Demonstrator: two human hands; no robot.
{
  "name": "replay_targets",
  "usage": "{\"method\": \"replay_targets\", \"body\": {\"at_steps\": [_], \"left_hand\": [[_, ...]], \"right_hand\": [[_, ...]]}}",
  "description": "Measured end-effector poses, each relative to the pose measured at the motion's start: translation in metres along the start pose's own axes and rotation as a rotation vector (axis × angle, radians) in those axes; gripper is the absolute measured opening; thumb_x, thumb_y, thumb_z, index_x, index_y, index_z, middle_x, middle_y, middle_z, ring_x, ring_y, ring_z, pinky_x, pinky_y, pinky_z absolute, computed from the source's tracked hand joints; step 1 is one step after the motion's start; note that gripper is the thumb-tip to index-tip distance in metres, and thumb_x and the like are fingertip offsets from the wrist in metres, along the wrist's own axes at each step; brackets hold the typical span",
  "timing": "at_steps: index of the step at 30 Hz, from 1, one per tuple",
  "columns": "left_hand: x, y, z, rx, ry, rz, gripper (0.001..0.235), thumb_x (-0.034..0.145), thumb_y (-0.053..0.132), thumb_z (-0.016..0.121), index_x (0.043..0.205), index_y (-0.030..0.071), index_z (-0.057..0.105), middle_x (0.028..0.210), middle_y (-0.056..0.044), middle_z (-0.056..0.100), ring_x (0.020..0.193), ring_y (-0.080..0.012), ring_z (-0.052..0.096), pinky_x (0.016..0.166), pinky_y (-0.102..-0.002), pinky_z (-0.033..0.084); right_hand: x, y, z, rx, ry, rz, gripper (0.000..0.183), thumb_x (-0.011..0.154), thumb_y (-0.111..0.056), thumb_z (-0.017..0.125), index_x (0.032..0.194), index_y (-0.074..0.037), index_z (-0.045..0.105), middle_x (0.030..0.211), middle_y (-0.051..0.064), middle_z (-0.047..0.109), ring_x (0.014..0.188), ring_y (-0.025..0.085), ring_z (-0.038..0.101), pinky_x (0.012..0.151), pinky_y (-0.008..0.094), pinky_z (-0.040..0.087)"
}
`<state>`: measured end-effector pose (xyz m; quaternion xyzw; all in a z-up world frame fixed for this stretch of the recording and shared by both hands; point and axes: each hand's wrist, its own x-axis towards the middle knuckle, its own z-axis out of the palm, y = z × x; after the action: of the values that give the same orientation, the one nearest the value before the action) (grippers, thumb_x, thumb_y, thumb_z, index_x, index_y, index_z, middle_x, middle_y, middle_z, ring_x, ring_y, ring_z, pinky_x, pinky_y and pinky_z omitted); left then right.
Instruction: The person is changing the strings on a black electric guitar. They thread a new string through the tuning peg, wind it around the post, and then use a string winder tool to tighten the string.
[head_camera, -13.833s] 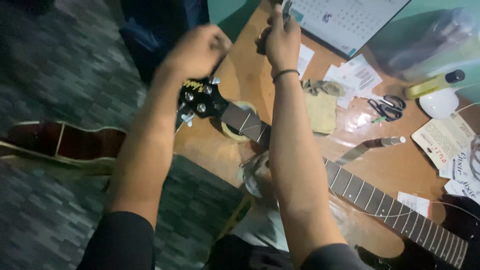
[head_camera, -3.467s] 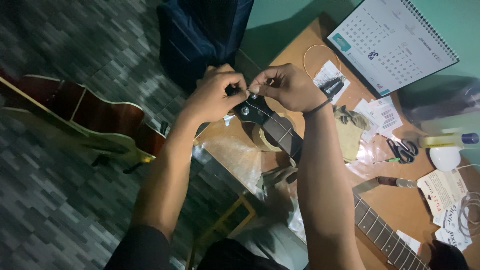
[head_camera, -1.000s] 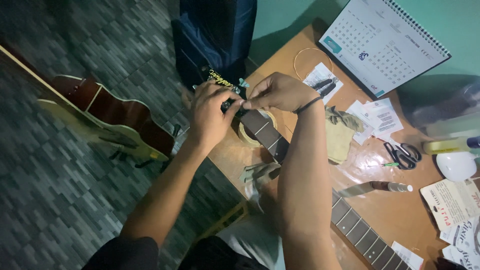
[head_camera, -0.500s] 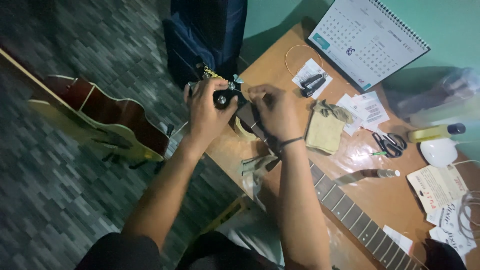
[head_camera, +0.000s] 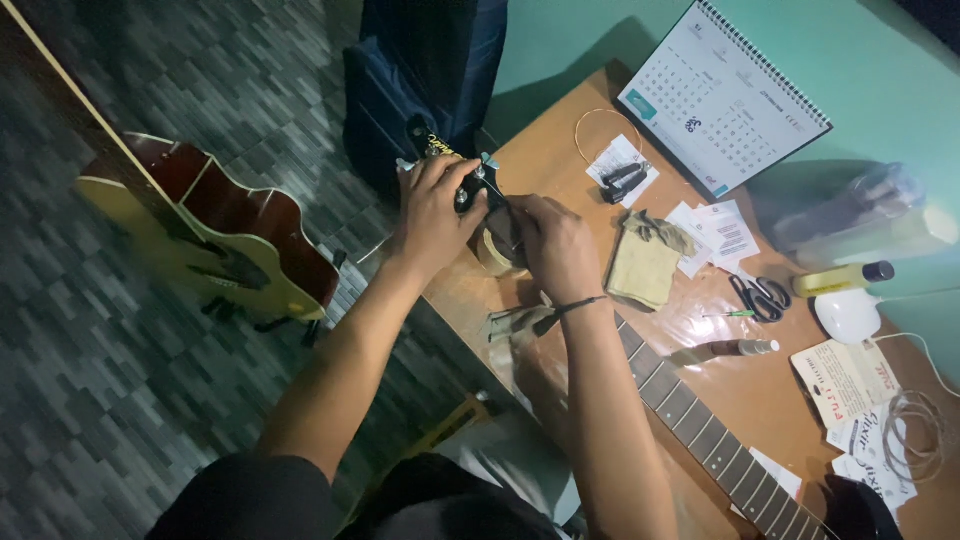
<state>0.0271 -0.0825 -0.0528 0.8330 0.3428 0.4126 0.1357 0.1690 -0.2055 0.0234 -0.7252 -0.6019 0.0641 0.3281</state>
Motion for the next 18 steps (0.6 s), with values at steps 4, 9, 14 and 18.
{"method": "replay_targets", "body": {"at_steps": [4,9,14,18], "left_hand": [[0.005,0.020,-0.022,0.084,-0.083,-0.036,0.036,0.094,0.033,0.066,0.128,0.021,0.066,0.120,-0.003,0.063,0.118,-0.0278,0.063,0.104,-0.065,0.037],[0.010,0.038,-0.042,0.100,-0.215,-0.131,0.037,0.102,0.035,0.057,0.135,0.019,0.063,0.128,-0.009,0.063,0.129,-0.0335,0.059,0.108,-0.083,0.018],[0.005,0.031,-0.031,0.086,-0.190,-0.126,0.037,0.102,0.035,0.057,0.135,0.020,0.063,0.129,-0.010,0.062,0.130,-0.0335,0.057,0.108,-0.084,0.014],[0.008,0.036,-0.038,0.074,-0.226,-0.151,0.038,0.102,0.036,0.057,0.135,0.019,0.064,0.130,-0.012,0.064,0.131,-0.0361,0.057,0.109,-0.084,0.011]], "right_hand": [[-0.005,-0.002,-0.010,-0.024,0.023,-0.011,0.012,0.095,-0.011,0.067,0.104,-0.017,0.073,0.079,0.013,0.069,0.079,0.039,0.072,0.067,0.048,0.058],[-0.023,0.003,-0.026,-0.134,-0.018,-0.012,0.010,0.099,-0.021,0.066,0.101,-0.017,0.075,0.074,0.010,0.056,0.069,0.036,0.067,0.062,0.046,0.057],[-0.040,-0.005,-0.032,-0.291,-0.055,-0.044,0.031,0.096,-0.042,0.065,0.117,-0.022,0.076,0.080,0.007,0.056,0.068,0.032,0.066,0.060,0.043,0.057],[-0.050,-0.001,-0.030,-0.358,-0.049,-0.076,0.046,0.091,-0.050,0.069,0.124,-0.019,0.075,0.085,0.007,0.052,0.078,0.031,0.064,0.068,0.042,0.055]]}}
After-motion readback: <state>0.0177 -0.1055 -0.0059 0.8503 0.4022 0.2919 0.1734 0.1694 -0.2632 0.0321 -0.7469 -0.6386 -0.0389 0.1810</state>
